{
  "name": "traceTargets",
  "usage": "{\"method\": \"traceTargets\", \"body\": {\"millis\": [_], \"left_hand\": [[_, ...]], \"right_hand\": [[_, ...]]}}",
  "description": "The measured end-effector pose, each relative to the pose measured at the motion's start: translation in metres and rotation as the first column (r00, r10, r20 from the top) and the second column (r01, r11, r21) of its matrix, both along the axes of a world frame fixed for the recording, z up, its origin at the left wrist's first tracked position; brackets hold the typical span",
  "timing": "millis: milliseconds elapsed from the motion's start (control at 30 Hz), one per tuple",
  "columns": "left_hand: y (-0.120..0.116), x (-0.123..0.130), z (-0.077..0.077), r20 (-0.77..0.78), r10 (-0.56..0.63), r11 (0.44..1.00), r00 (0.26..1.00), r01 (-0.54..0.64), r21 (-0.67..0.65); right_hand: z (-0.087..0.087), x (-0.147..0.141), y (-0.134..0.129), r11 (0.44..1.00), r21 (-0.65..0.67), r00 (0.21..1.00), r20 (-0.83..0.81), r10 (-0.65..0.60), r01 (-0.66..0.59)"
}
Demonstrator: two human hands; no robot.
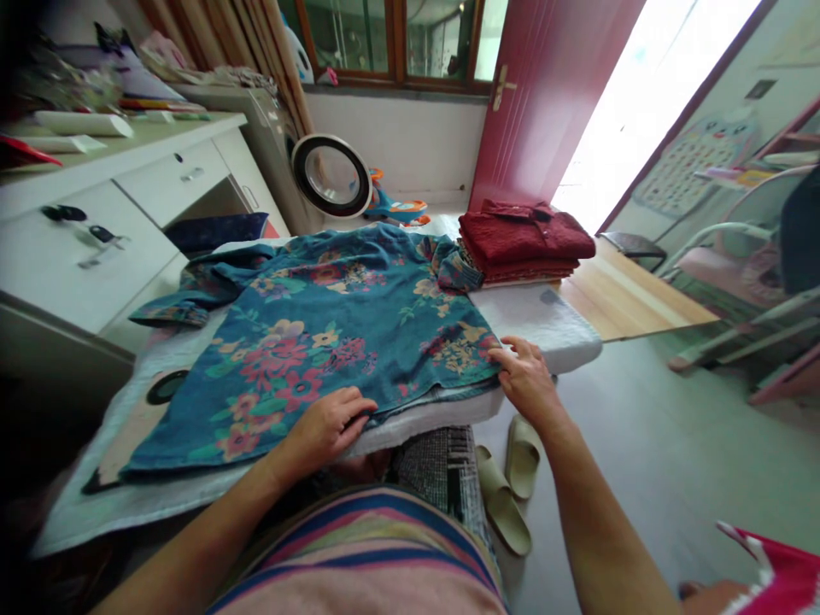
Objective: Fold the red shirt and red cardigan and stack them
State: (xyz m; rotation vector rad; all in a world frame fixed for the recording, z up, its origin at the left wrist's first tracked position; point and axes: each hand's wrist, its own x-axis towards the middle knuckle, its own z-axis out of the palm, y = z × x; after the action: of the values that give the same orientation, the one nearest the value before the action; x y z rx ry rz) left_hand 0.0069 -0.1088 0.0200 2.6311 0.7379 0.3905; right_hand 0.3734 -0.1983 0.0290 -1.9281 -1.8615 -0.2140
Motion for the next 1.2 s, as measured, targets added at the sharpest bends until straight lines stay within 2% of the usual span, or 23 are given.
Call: {"method": "traceTargets", "body": {"millis": [100,200,267,433,533,633,700,767,833,933,1033,1200], "left_hand": [[-0.001,0.001,-0.001,0.028,-0.026,0.999,0.999,0.025,0.02],[-0.002,0.0,0.0,0.059,-0.04,0.999,0.997,0.039,0.015],[-0.003,-0.001,0.002,0.07,-0.046,0.999,0.996,0.046,0.005],[-0.003,-0.005,0.008,0.047,-0.067,0.997,0.997,0.068,-0.03],[-0.001,-0.006,0.012,0.007,-0.079,0.996,0.997,0.079,-0.043],[0.001,-0.004,0.014,-0.027,-0.076,0.996,0.997,0.075,-0.039],[0.002,-0.001,0.015,-0.049,-0.08,0.996,0.996,0.078,-0.031],[0.003,0.001,0.016,-0.072,-0.09,0.996,0.993,0.089,-0.015],[0.002,0.002,0.018,-0.093,-0.103,0.995,0.99,0.104,0.006],[0.001,0.002,0.019,-0.124,-0.119,0.992,0.985,0.123,0.022],[0.002,0.0,0.02,-0.131,-0.115,0.993,0.985,0.117,0.006],[0.002,0.004,0.021,-0.152,-0.095,0.995,0.984,0.097,0.008]], "right_hand": [[0.006,0.003,0.001,0.99,0.118,0.983,-0.162,0.09,-0.071],[0.009,0.007,-0.001,0.971,0.237,0.952,-0.297,0.071,0.001],[0.005,0.01,-0.002,0.969,0.241,0.944,-0.328,0.036,0.047],[-0.012,0.015,-0.005,0.982,0.183,0.942,-0.337,0.011,0.054],[-0.014,0.019,-0.007,0.993,0.108,0.954,-0.298,-0.01,0.044],[-0.006,0.014,-0.01,0.995,-0.003,0.988,-0.119,-0.096,0.096],[0.003,0.001,-0.012,0.991,-0.045,0.992,0.014,-0.125,0.125],[0.012,-0.02,-0.011,0.995,-0.084,0.997,0.061,-0.047,0.052],[0.016,-0.046,-0.007,0.983,-0.14,0.992,0.011,0.125,-0.122],[0.014,-0.082,0.001,0.913,-0.216,0.937,-0.116,0.329,-0.347],[0.007,-0.099,0.012,0.876,-0.227,0.902,-0.19,0.388,-0.425],[0.003,-0.098,0.028,0.841,-0.262,0.876,-0.247,0.415,-0.473]]}}
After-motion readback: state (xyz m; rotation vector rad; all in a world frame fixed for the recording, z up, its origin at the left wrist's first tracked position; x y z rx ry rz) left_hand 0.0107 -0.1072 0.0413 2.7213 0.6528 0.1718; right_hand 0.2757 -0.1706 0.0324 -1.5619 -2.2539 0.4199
